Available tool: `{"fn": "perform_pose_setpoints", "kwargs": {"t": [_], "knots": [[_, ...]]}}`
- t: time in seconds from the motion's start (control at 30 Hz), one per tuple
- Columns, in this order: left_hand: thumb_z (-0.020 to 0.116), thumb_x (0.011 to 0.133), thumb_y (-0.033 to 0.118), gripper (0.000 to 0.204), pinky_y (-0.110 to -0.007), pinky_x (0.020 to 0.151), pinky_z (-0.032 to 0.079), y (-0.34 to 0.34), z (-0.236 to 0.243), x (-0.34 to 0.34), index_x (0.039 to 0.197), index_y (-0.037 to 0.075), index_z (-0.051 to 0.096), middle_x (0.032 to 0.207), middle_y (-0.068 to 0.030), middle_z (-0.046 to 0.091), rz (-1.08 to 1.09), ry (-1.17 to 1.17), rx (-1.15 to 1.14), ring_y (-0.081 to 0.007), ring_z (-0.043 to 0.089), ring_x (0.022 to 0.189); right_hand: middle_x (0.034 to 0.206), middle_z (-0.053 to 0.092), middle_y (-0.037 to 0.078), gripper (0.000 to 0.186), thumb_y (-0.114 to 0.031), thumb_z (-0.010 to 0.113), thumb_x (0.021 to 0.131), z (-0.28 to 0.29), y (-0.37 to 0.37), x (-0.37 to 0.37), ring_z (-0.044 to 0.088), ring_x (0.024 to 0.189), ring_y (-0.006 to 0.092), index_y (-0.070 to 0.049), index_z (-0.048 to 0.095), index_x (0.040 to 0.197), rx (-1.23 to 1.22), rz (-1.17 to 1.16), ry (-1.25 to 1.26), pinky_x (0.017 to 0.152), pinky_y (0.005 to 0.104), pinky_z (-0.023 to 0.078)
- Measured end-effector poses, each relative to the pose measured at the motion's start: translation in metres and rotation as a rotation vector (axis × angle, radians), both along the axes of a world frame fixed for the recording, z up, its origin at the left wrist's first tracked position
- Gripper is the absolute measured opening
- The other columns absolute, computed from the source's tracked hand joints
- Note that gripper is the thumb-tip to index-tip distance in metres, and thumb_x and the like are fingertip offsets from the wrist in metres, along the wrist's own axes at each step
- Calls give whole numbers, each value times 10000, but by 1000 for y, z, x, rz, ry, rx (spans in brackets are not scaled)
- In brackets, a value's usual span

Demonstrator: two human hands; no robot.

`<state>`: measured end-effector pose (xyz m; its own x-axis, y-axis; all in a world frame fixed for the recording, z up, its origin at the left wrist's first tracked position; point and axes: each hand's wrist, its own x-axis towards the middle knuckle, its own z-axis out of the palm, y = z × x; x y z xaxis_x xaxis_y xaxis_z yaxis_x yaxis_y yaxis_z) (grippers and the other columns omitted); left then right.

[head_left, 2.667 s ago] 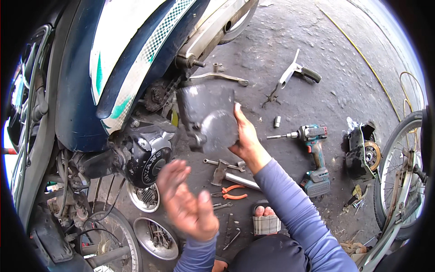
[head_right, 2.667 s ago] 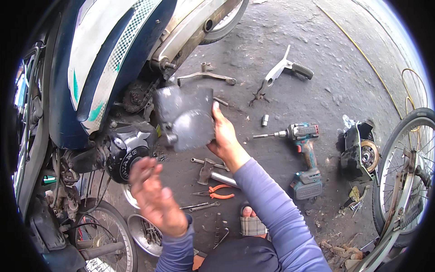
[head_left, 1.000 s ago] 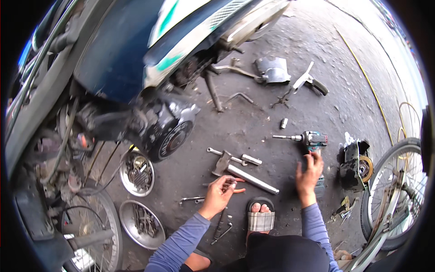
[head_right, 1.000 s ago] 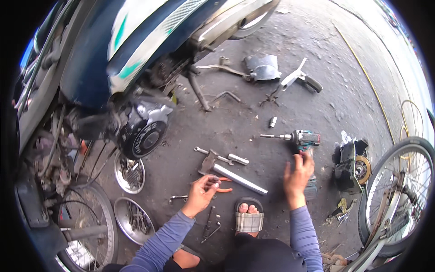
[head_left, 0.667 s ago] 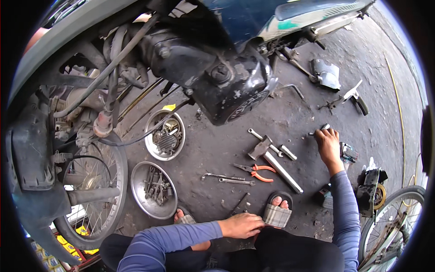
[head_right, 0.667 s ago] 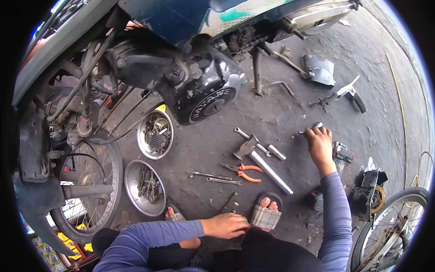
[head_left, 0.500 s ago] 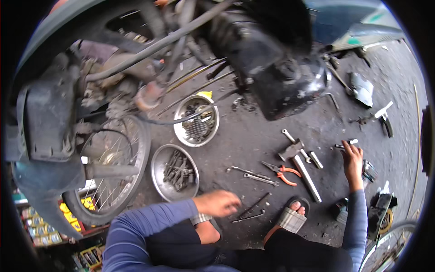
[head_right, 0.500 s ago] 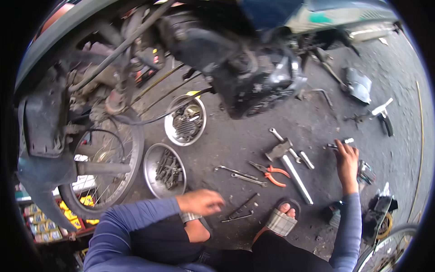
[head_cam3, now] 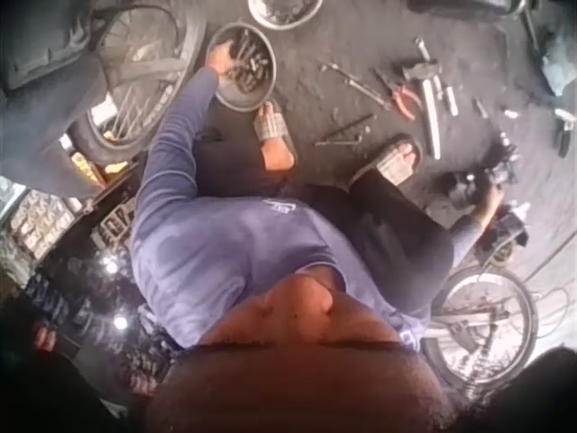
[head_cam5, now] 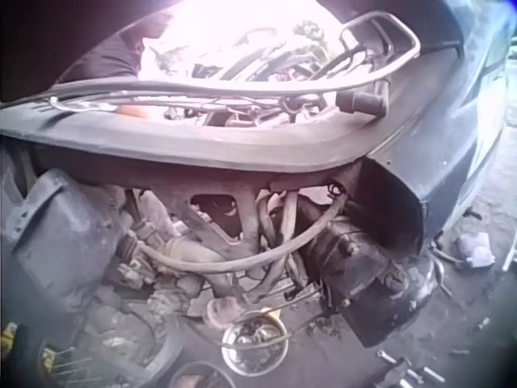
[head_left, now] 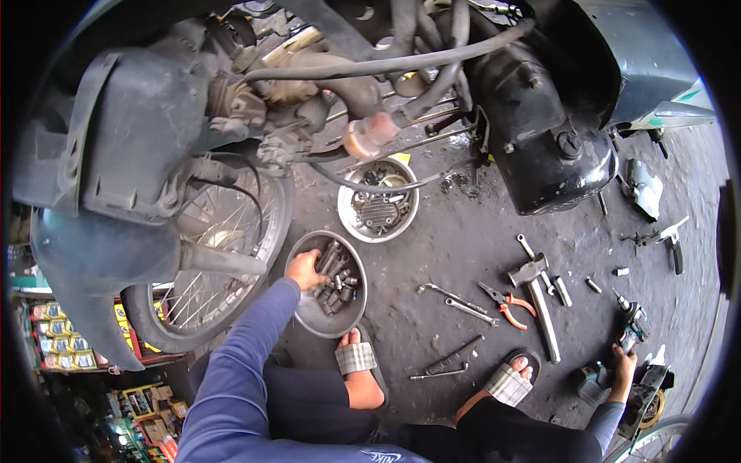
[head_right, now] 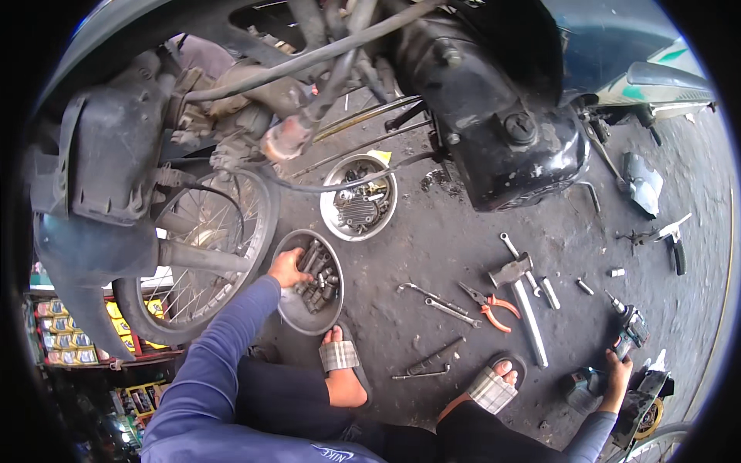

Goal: Repairing and reassembling motorcycle engine and frame components using an impact wrench and hand tools.

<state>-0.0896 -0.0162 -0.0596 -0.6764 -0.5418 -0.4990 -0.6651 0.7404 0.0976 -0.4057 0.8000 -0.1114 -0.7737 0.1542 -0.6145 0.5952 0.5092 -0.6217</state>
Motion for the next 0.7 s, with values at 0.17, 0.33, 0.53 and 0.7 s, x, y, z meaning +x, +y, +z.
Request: {"fn": "perform_pose_setpoints", "kwargs": {"t": [0.17,0.33,0.53,0.7], "knots": [[817,659,132,607,-393,879,496,-50,-21,45,1181,-50,565,1043,-217,667,132,-36,248,-353,645,995,869,552,-58,341,-429,590,919,20,-64,30,524,707,83,-162,631,1126,-476,-409,-59,584,244,416],[746,645,-39,489,-338,785,503,-44,-25,54,1111,-44,598,943,-114,675,579,78,650,-204,642,839,774,492,-7,360,-502,558,921,53,-119,73,477,655,130,-154,562,1014,-908,-524,226,571,270,398],[652,688,-14,390,-313,756,497,-36,-10,85,1077,-27,629,907,-74,671,598,142,917,-169,636,819,767,459,13,433,-491,485,946,93,-128,55,421,635,133,-79,535,1072,-1204,-161,331,614,296,378],[555,741,-102,362,-304,804,500,2,-6,53,1084,-16,636,976,-90,689,476,81,1088,-164,648,910,738,444,19,479,-435,548,921,113,-166,65,436,637,131,-37,498,1184,-1243,-117,332,638,315,395]]}}
